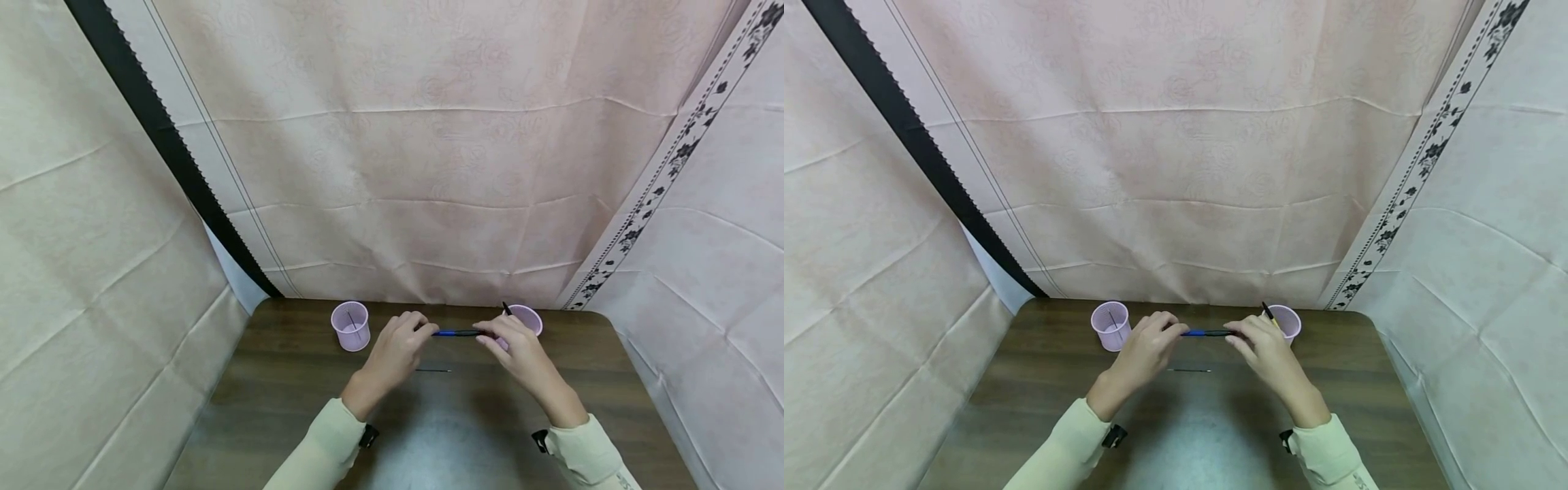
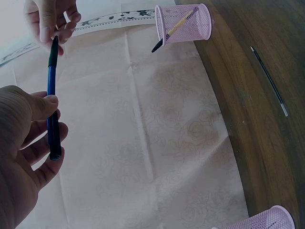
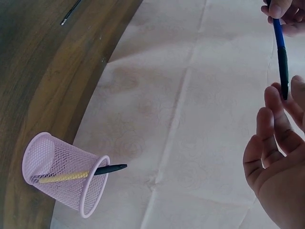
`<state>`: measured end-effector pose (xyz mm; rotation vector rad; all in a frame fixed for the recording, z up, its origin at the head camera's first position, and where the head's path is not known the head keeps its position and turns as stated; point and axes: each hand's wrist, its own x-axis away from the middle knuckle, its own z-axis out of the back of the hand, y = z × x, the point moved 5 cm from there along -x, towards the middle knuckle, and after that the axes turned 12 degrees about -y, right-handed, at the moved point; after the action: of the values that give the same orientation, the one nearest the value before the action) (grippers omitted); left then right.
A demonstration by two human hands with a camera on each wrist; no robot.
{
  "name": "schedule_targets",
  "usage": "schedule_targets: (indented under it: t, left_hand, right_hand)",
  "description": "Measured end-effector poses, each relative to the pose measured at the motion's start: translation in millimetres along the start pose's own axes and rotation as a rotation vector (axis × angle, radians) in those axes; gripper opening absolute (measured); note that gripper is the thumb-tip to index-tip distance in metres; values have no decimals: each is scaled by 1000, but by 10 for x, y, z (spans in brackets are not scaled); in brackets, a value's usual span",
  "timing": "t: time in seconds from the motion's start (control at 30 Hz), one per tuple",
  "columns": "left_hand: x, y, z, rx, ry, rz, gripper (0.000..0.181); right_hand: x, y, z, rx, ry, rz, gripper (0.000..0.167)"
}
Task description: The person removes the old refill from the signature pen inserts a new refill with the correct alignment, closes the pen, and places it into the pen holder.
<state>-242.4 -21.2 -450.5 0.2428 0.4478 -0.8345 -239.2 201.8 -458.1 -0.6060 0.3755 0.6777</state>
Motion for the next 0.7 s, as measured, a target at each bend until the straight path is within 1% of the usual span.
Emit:
schedule_targets:
  t: [0.1, 0.2, 0.37, 0.7]
  left_hand:
    - [1, -2, -6, 0, 9, 2, 23]
    - [-5, 2, -1, 9, 25, -2, 17]
    - [-6, 6, 14, 19, 36, -8, 17]
    - [-21, 11, 39, 28, 41, -11, 17]
  right_hand:
    - [4, -8, 1, -1, -7, -3, 33]
    - [3, -16, 8, -22, 12, 26, 32]
    - [-10, -26, 13, -34, 47, 62, 30]
    - [-20, -12, 12, -43, 59, 50, 25]
